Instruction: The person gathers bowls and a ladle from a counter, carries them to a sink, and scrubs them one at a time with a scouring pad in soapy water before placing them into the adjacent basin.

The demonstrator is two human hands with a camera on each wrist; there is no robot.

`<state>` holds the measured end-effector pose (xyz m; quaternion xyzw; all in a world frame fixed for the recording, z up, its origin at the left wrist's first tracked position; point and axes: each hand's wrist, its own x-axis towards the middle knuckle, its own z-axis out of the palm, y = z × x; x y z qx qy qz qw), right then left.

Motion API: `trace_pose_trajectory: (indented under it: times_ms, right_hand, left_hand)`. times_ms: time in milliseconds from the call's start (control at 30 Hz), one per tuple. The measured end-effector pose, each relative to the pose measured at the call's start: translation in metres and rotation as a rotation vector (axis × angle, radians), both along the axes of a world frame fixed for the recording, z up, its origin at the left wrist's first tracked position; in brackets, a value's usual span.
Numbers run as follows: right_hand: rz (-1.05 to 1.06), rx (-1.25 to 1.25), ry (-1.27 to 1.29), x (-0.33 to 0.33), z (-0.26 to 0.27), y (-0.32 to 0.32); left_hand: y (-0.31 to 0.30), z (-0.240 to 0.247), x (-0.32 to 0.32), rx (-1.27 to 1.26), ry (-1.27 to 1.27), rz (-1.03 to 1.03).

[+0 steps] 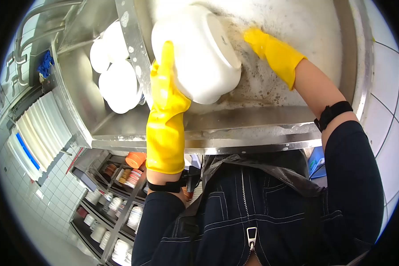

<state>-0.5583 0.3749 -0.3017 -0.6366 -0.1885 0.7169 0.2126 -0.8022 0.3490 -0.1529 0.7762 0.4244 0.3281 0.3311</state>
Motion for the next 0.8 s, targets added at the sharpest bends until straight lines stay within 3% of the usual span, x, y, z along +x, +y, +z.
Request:
trace_pose_trajectory:
  times_ms: [33, 100, 200, 233, 300, 333, 467, 533, 567, 633, 667, 733, 800]
  right_hand:
    - [-0.046, -0.016, -0.047, -0.004, 0.009, -0.007]
    - [-0.138, -0.051, -0.149, -0.009, 0.029, -0.021]
    - [-0.258, -0.094, -0.294, -0.014, 0.058, -0.042]
    - [-0.266, -0.092, -0.295, -0.011, 0.063, -0.051]
    - [-0.146, 0.301, -0.103, -0.001, 0.076, -0.066]
    - [0.117, 0.328, -0.374, 0.005, 0.098, -0.065]
    - [0.133, 0.541, -0.259, 0.005, 0.110, -0.065]
    - [-0.019, 0.792, -0.240, -0.006, 0.115, -0.068]
    - [-0.026, 0.790, -0.234, -0.009, 0.114, -0.071]
    - [-0.105, 1.032, -0.470, -0.014, 0.112, -0.075]
    - [-0.105, 1.034, -0.471, -0.013, 0.110, -0.071]
    - [0.007, 1.424, -0.593, -0.008, 0.110, -0.054]
    - [0.046, 1.439, -0.582, -0.007, 0.114, -0.047]
  left_hand:
    - [0.003, 0.006, 0.009, 0.004, -0.002, -0.011]
    - [0.007, 0.019, 0.028, -0.814, -0.779, 0.388]
    - [0.009, 0.020, 0.039, -0.894, -0.924, 0.414]
    - [0.006, 0.018, 0.043, -0.895, -0.923, 0.405]
    - [0.000, 0.013, 0.050, -0.738, -0.835, 0.376]
    - [0.002, 0.013, 0.052, -0.739, -0.833, 0.366]
    - [0.009, 0.021, 0.062, -0.939, -0.778, 0.428]
    - [0.009, 0.023, 0.064, -1.010, -0.761, 0.472]
    - [0.011, 0.022, 0.064, -1.008, -0.752, 0.498]
    - [0.011, 0.026, 0.068, -1.003, -0.744, 0.520]
    - [0.009, 0.030, 0.072, -1.012, -0.705, 0.552]
    - [0.008, 0.029, 0.073, -1.017, -0.673, 0.583]
    - [0.007, 0.015, 0.068, -1.026, -0.748, 0.498]
